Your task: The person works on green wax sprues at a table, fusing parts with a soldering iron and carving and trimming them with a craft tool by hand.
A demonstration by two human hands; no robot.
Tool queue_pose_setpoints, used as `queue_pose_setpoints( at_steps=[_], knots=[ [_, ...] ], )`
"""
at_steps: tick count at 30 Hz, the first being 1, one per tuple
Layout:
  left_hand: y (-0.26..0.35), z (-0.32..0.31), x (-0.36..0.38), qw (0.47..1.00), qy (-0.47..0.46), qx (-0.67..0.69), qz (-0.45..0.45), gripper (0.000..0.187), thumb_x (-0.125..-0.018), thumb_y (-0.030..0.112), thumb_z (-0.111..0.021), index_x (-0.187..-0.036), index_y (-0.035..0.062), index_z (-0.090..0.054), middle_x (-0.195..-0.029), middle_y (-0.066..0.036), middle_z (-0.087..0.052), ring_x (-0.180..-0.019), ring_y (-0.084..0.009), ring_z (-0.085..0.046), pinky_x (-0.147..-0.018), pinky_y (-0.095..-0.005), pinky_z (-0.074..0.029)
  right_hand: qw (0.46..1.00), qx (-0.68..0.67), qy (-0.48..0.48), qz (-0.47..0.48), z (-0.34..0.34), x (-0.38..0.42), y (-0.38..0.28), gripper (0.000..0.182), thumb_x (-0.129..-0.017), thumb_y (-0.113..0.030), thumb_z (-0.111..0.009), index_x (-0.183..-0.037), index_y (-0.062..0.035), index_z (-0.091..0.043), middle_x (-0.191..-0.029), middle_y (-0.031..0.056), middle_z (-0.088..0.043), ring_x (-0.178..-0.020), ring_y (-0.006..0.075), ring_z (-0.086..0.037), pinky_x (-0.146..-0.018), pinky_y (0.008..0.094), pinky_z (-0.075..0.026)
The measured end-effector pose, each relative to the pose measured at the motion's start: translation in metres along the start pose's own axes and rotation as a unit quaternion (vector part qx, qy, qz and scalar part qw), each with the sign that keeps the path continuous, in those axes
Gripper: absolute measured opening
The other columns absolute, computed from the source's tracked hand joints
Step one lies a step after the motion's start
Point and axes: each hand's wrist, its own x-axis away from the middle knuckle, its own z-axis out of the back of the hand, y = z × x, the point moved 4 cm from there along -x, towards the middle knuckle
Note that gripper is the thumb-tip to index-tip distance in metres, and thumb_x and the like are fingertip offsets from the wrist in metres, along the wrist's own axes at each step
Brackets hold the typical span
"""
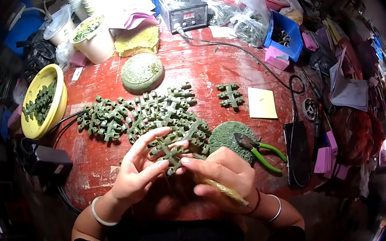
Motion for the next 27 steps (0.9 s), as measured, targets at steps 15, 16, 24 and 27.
queue_pose_setpoints(
  at_steps=[15, 16, 24, 27],
  knots=[
    [-0.008, 0.005, 0.002, 0.986, 0.04, -0.123, -0.102, 0.05, -0.098, -0.011, -0.05, -0.143, 0.0035, -0.032, -0.128, -0.02, -0.06, -0.126, -0.0265, -0.06, -0.106, -0.0367, -0.051, 0.977, 0.186, -0.026, 0.104, -0.03, 0.007, 0.001, 0.042, -0.082, -0.004, -0.076, -0.122, 0.0018, -0.066, -0.091, 0.0086, -0.063, -0.078, 0.0243, -0.064, -0.066, 0.0351, -0.052],
    [-0.008, 0.004, 0.002, 0.989, 0.022, -0.106, -0.098, 0.051, -0.099, -0.011, -0.05, -0.143, 0.004, -0.031, -0.129, -0.021, -0.06, -0.128, -0.0272, -0.058, -0.108, -0.0375, -0.049, 0.973, 0.208, -0.024, 0.099, -0.03, 0.007, 0.001, 0.041, -0.083, -0.004, -0.075, -0.122, 0.0025, -0.066, -0.092, 0.0089, -0.062, -0.079, 0.0245, -0.064, -0.067, 0.0352, -0.052],
    [-0.009, 0.003, 0.001, 0.993, 0.015, -0.078, -0.084, 0.052, -0.098, -0.01, -0.051, -0.145, 0.0045, -0.033, -0.136, -0.021, -0.057, -0.127, -0.0222, -0.058, -0.108, -0.0333, -0.048, 0.969, 0.226, -0.027, 0.094, -0.032, 0.009, 0.003, 0.043, -0.084, -0.003, -0.075, -0.124, 0.0053, -0.062, -0.09, 0.0094, -0.062, -0.074, 0.0249, -0.061, -0.065, 0.036, -0.051],
    [-0.006, 0.003, 0.002, 0.995, -0.005, -0.064, -0.07, 0.053, -0.099, -0.011, -0.049, -0.147, 0.0047, -0.031, -0.137, -0.021, -0.056, -0.129, -0.0234, -0.056, -0.109, -0.0337, -0.047, 0.977, 0.192, -0.018, 0.09, -0.03, 0.007, 0.004, 0.043, -0.083, -0.001, -0.075, -0.124, 0.0048, -0.062, -0.09, 0.0099, -0.062, -0.073, 0.0248, -0.06, -0.065, 0.0359, -0.051]
  ],
)
